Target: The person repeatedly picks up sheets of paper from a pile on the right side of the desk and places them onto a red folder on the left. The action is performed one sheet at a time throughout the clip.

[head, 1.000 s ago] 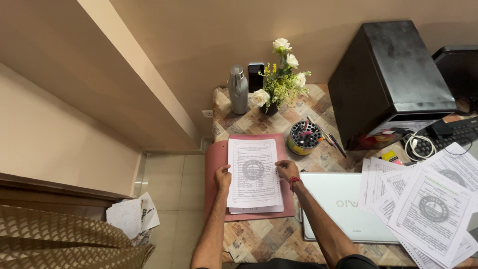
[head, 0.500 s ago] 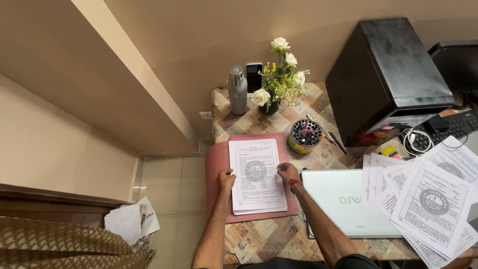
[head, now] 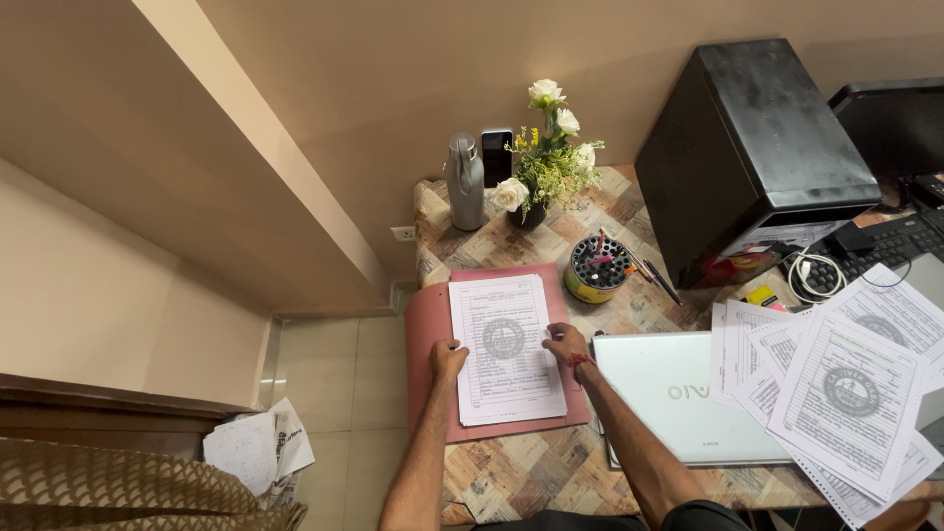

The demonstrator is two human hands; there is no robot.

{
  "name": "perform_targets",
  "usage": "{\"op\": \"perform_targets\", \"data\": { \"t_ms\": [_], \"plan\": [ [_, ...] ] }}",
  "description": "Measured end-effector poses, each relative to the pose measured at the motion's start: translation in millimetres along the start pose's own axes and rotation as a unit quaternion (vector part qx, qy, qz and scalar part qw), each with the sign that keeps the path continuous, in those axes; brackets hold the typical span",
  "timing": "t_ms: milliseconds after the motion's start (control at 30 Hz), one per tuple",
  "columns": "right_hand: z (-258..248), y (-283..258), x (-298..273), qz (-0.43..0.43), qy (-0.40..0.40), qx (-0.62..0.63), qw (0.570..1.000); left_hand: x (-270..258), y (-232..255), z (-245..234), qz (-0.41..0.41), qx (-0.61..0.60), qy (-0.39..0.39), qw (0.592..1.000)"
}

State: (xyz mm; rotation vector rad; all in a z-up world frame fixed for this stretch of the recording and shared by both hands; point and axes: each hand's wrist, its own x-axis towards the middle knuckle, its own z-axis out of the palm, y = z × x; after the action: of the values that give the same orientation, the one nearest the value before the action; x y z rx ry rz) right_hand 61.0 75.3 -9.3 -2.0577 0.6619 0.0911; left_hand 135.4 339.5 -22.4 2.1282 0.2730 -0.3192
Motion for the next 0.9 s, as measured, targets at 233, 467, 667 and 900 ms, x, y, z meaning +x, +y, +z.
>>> {"op": "perform_targets", "data": {
  "t_ms": [233, 467, 667, 900],
  "plan": [
    [-8, 1, 0, -0.022, 0.001, 0.058, 0.998, 3, 8, 6, 0.091, 0.0, 0.062, 0.994],
    [-27, -5, 17, -0.132, 0.068, 0.126, 0.981, 13, 30, 21, 0.139, -0.096, 0.05, 0.984],
    [-61, -6, 27, -0.144, 0.104, 0.199, 0.964, 20, 57, 46, 0.19, -0.167, 0.02, 0.967],
    [-110, 0, 19, -0.185, 0.177, 0.203, 0.945, 10, 102, 88, 0.213, -0.255, -0.062, 0.941]
  ]
}}
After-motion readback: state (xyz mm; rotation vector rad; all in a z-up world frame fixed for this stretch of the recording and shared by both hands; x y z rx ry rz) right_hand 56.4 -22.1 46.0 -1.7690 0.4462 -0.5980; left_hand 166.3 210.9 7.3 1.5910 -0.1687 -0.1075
